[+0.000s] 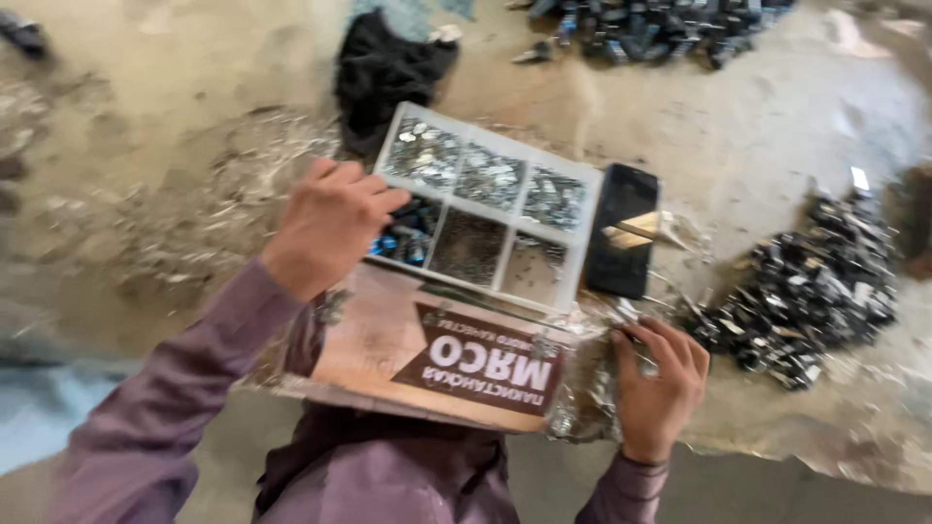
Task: The person sits at a workbench assembling small metal chain link components by hand, fitting parts together one at a time and placing the finished assemblies into a compartment of a plastic organizer box. Large piles of unassembled metal parts sit on the table around the work area.
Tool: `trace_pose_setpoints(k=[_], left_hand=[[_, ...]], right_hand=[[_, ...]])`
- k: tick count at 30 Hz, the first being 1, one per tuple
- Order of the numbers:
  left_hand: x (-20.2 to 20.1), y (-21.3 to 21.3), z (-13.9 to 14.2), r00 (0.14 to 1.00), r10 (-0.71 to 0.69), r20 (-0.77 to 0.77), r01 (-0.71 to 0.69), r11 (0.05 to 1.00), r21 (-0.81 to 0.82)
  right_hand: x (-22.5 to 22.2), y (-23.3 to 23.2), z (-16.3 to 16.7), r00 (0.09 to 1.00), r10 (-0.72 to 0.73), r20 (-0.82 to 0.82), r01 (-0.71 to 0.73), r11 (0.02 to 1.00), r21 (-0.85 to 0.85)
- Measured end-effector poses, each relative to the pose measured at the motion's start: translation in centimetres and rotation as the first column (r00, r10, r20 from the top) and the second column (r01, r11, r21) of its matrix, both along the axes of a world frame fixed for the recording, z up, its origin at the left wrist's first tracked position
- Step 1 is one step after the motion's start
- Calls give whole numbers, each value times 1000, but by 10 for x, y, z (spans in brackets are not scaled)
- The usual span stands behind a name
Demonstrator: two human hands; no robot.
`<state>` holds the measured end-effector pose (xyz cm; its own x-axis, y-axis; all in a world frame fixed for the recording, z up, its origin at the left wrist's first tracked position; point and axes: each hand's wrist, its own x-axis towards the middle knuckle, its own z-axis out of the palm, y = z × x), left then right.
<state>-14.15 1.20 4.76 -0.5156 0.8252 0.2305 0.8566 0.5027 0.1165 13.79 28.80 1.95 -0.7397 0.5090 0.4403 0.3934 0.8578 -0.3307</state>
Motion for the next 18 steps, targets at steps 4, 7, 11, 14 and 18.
trace_pose_setpoints(k=[4, 7, 11, 14, 18], left_hand=[[24, -2, 18, 1000, -11, -25, 16, 976, 219], [61, 10, 25, 949, -276, 154, 200, 901, 385], [102, 23, 31, 882, -429, 195, 255, 783, 567], [108, 25, 32, 881, -396, 258, 118, 714, 690], [110, 26, 28, 878, -324, 354, -64, 652, 755]], right_hand=[[-1, -19, 41, 970, 1, -241, -116, 880, -461], [-17, -47, 60, 967, 54, -250, -173, 858, -483], [-47, -85, 64, 920, 256, -296, -366, 830, -421], [-58, -91, 63, 866, 302, -399, -482, 722, -497], [-62, -93, 55, 864, 145, -483, -468, 587, -661]])
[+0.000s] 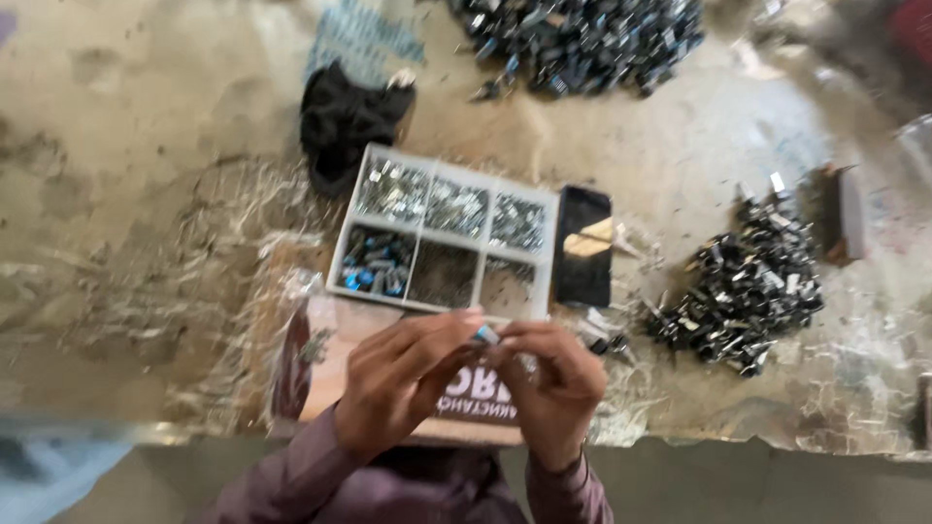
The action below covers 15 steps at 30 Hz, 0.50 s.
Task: The person sits at a workbench assembling small metal chain link components by hand, fitting parts together one at a time and placing the finished assemblies into a compartment of a plastic organizer box. Large piles of unassembled metal parts sit on the table around the work area.
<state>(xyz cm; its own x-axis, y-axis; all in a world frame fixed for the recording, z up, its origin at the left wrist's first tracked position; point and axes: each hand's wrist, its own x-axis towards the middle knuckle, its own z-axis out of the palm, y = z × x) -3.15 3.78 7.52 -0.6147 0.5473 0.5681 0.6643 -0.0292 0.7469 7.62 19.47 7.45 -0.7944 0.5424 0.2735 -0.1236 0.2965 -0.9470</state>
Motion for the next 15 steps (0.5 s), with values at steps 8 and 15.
trace_pose_setpoints(k=[8, 15], left_hand=[[-13, 1, -11, 999, -52, 0, 52, 998, 28], [-30, 3, -13, 997, -51, -66, 52, 999, 7]], right_hand=[[-12, -8, -11, 998, 42, -42, -48, 986, -158], [-32, -7, -8, 991, -27, 130, 12, 994, 112]])
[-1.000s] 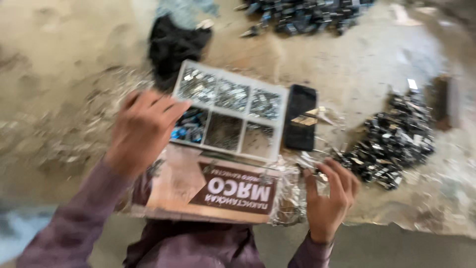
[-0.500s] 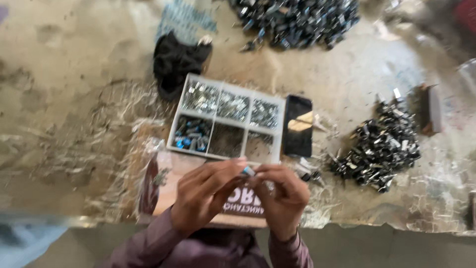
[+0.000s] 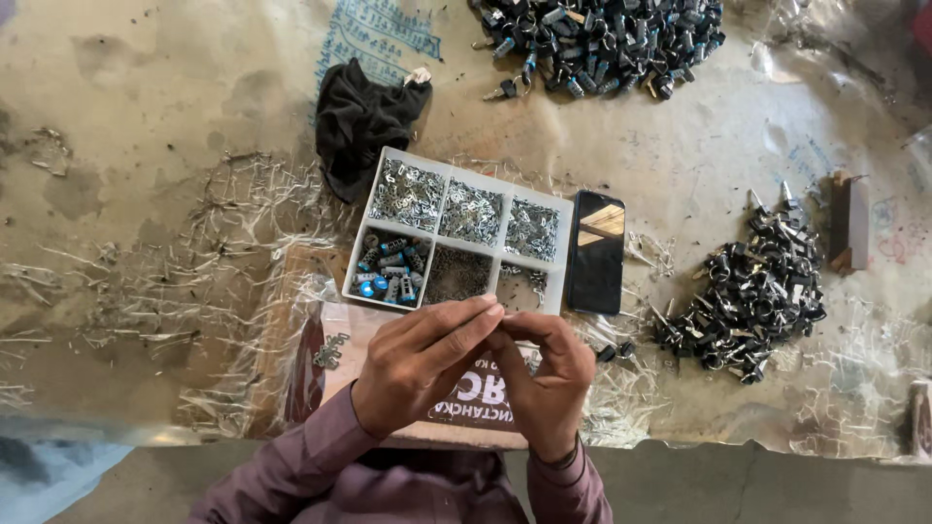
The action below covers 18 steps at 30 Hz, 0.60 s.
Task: The person sits at a workbench assembling small metal chain link components by hand, fitting parts together one at a time and placing the finished assemblies into a compartment of a plastic organizer box. Large piles of unassembled metal parts sit on the table around the work area.
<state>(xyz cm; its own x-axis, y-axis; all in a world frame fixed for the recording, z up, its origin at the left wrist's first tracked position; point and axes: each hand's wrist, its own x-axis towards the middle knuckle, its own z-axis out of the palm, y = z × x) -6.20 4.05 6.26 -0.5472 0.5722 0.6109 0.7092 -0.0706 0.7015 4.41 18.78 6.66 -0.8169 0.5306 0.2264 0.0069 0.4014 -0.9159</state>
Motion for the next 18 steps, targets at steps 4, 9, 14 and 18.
trace_pose_setpoints(k=[4, 9, 14, 18], left_hand=[[-8, 1, -5, 999, 37, -40, -38, 999, -23], [-18, 5, -8, 975, 136, 174, -133, 991, -26], [-27, 4, -7, 958, 149, 245, -129, 987, -96], [-28, 5, -11, 970, 152, 188, -132, 984, -117]], right_hand=[[-9, 5, 0, 993, 118, 1, -112, 947, -301], [-31, 30, 1, 977, 210, -29, -207, 913, -351], [-50, 36, 7, 955, 270, 123, -267, 963, -40], [-60, 27, 4, 941, 257, 220, -243, 966, -87]])
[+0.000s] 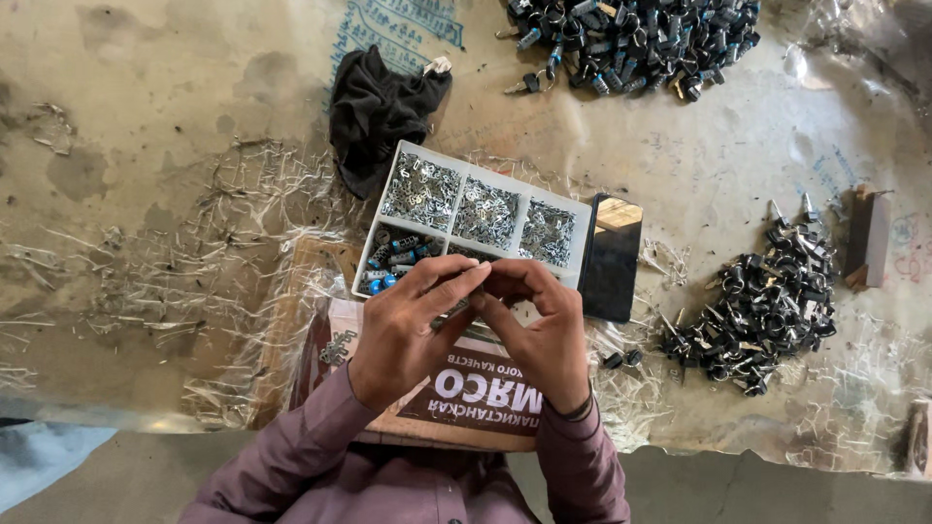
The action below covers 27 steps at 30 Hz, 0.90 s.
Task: The person sits at a workbench assembling small metal chain link components by hand, fitting parts together one at a time and placing the finished assemblies into a compartment of a plastic organizer box. Large piles of unassembled metal parts sit on the table around the work area.
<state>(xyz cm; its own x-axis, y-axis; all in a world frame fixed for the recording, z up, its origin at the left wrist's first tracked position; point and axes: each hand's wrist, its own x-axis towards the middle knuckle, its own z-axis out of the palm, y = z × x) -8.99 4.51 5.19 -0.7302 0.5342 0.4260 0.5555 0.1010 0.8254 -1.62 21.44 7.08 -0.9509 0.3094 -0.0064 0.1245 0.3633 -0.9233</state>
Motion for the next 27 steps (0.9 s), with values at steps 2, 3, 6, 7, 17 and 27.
trace_pose_setpoints(k=[2, 3, 6, 7, 17, 27], left_hand=[[-1, -1, -4, 1000, -12, -11, 12, 1000, -21], [-1, -2, -7, 1000, -19, -15, 18, 999, -31], [-7, 4, -15, 997, 52, -50, -52, 999, 4], [-8, 5, -17, 997, 70, -33, -70, 998, -1], [-13, -4, -12, 974, 196, 115, -192, 980, -42], [-15, -7, -13, 989, 125, 75, -122, 992, -43]], right_hand=[[-4, 1, -1, 1000, 11, 0, -11, 999, -44], [-5, 2, -1, 1000, 15, 1, -15, 998, -66], [-11, 15, 3, 979, 199, -39, -203, 969, -142], [-13, 17, 4, 992, 123, 1, -123, 991, 54], [-44, -18, -20, 987, 105, 124, -163, 637, 753], [-25, -10, -4, 993, -53, -105, 100, 850, 518]])
